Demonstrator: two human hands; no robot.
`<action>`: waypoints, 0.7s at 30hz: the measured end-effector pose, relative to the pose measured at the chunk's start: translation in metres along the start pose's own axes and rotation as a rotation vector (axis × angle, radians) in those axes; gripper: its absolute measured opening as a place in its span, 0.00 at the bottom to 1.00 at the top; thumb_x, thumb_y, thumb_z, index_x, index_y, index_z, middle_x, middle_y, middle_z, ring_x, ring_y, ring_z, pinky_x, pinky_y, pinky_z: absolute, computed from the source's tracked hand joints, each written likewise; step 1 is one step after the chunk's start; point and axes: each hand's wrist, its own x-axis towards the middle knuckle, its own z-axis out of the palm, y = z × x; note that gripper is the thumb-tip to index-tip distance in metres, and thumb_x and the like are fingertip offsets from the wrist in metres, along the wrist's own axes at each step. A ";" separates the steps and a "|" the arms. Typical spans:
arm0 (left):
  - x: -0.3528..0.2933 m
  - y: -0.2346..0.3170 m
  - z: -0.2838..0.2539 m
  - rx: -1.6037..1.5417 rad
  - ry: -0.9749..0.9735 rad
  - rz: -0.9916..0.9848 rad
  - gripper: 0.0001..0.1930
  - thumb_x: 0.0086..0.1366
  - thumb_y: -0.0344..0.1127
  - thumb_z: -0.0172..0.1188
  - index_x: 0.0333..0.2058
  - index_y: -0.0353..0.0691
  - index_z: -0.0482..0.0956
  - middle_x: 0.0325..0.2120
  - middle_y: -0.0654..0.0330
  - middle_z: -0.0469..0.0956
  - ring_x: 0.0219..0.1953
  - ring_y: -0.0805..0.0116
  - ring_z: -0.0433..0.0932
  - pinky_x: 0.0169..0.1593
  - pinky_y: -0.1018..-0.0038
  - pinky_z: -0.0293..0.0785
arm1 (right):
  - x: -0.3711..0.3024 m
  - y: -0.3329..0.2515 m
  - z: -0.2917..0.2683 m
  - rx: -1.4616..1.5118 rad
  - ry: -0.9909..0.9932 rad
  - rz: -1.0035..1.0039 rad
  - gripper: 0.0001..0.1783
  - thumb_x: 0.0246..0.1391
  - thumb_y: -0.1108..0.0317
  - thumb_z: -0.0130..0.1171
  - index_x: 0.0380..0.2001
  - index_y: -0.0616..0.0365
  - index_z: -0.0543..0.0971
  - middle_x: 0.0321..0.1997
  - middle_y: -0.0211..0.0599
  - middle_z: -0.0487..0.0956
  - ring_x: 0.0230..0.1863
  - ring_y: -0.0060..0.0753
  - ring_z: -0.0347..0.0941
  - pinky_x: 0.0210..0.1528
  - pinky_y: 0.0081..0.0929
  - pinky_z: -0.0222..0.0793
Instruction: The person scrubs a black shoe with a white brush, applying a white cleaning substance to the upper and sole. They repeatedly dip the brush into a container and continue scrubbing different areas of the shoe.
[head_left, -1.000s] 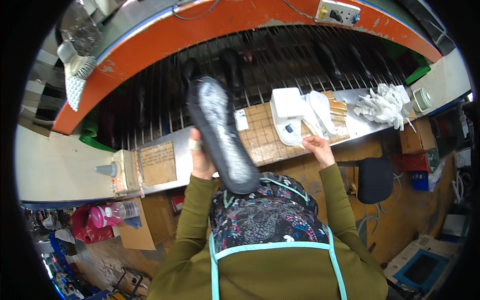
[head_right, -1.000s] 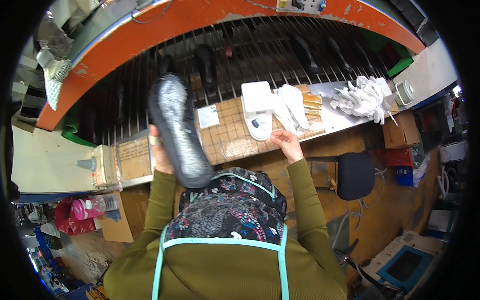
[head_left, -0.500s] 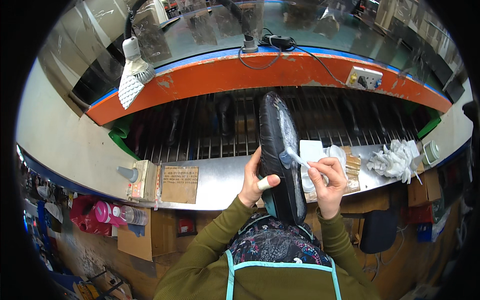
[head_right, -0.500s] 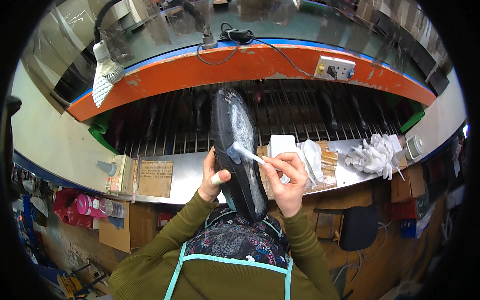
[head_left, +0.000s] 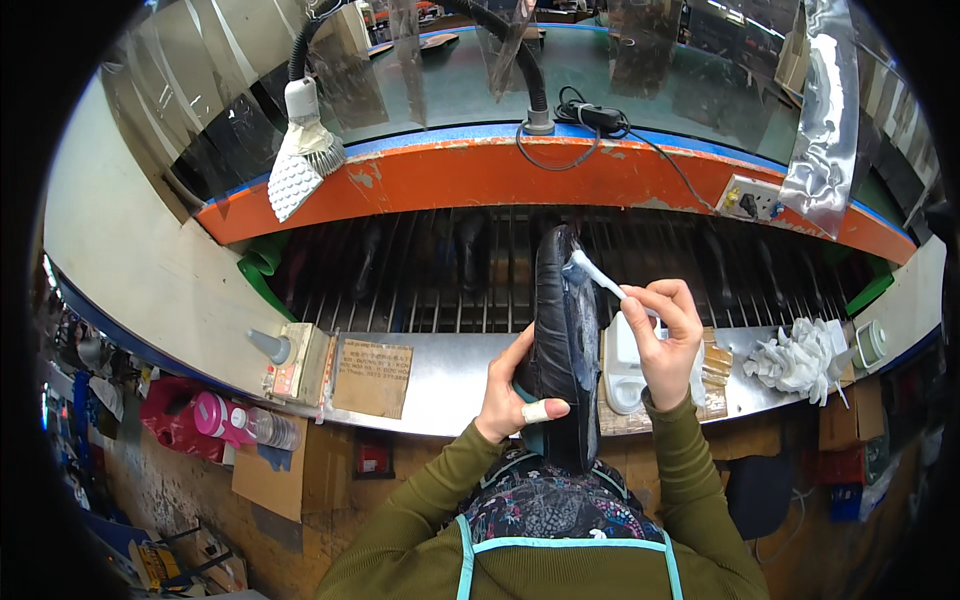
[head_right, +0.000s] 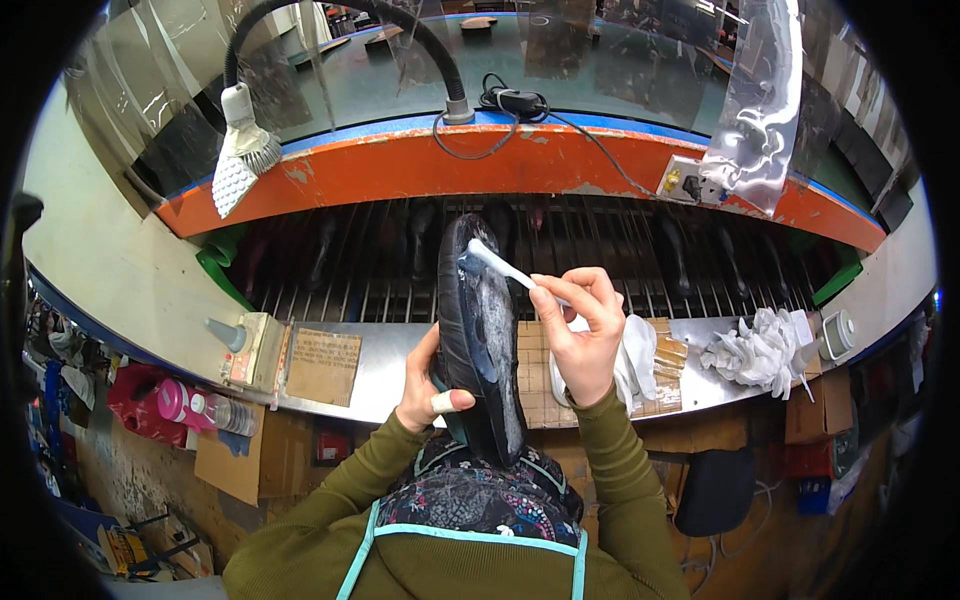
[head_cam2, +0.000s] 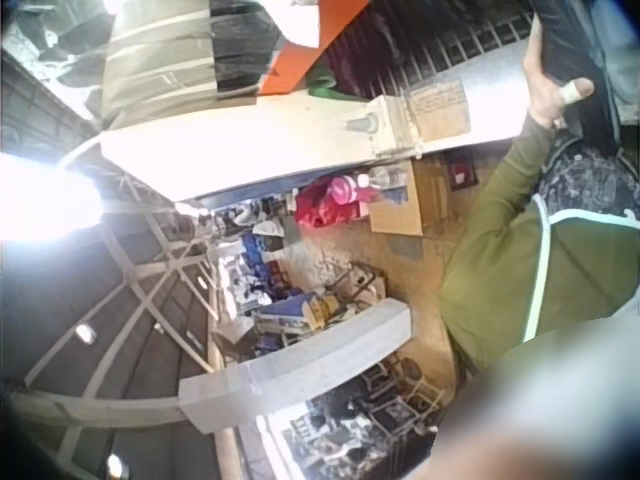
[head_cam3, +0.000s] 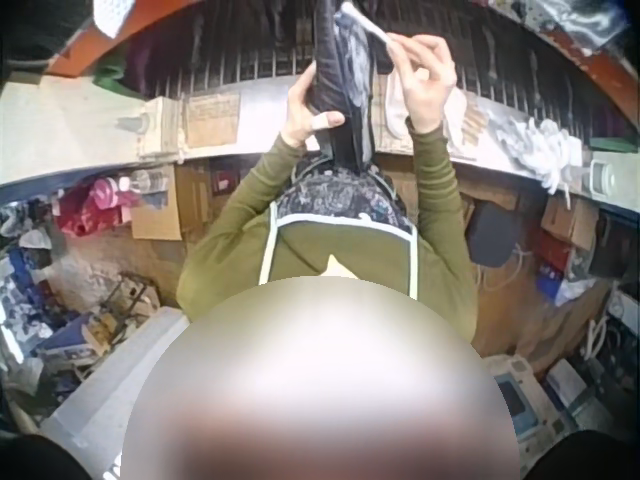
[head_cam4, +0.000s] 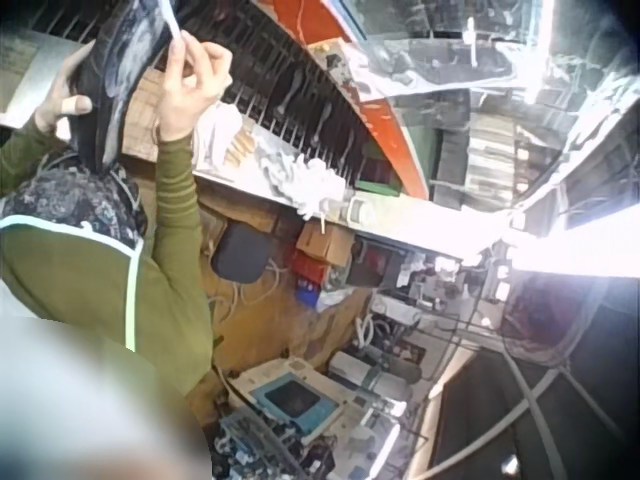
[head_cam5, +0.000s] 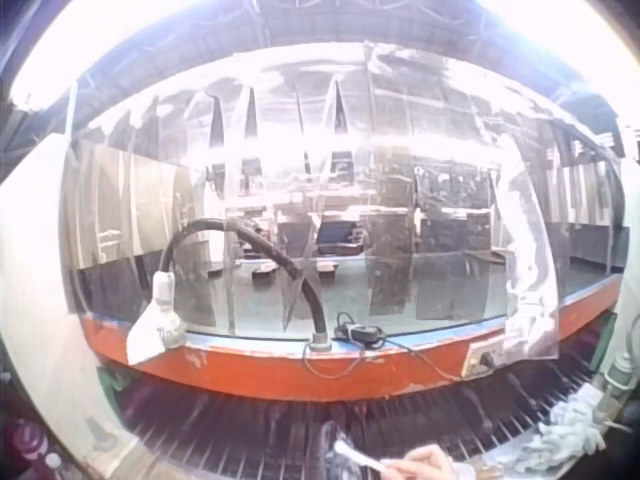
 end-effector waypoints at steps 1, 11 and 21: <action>0.000 0.001 -0.001 -0.003 0.000 -0.003 0.55 0.41 0.48 0.79 0.63 0.28 0.59 0.53 0.48 0.73 0.56 0.61 0.72 0.61 0.69 0.63 | 0.005 0.001 0.001 -0.024 0.005 -0.014 0.07 0.49 0.70 0.69 0.33 0.55 0.86 0.29 0.26 0.73 0.23 0.16 0.64 0.25 0.17 0.59; 0.008 0.006 -0.005 -0.014 -0.027 0.014 0.54 0.40 0.47 0.79 0.63 0.28 0.60 0.52 0.49 0.74 0.55 0.62 0.73 0.60 0.69 0.64 | 0.031 0.013 -0.002 0.020 -0.058 -0.080 0.09 0.46 0.71 0.70 0.33 0.54 0.86 0.32 0.28 0.73 0.26 0.18 0.65 0.26 0.16 0.60; 0.018 0.008 -0.011 -0.143 -0.043 -0.093 0.52 0.44 0.42 0.77 0.64 0.27 0.58 0.57 0.50 0.69 0.59 0.64 0.68 0.63 0.70 0.61 | 0.020 0.022 -0.010 -0.033 -0.173 -0.119 0.09 0.44 0.69 0.71 0.32 0.53 0.86 0.29 0.26 0.73 0.25 0.20 0.63 0.32 0.21 0.58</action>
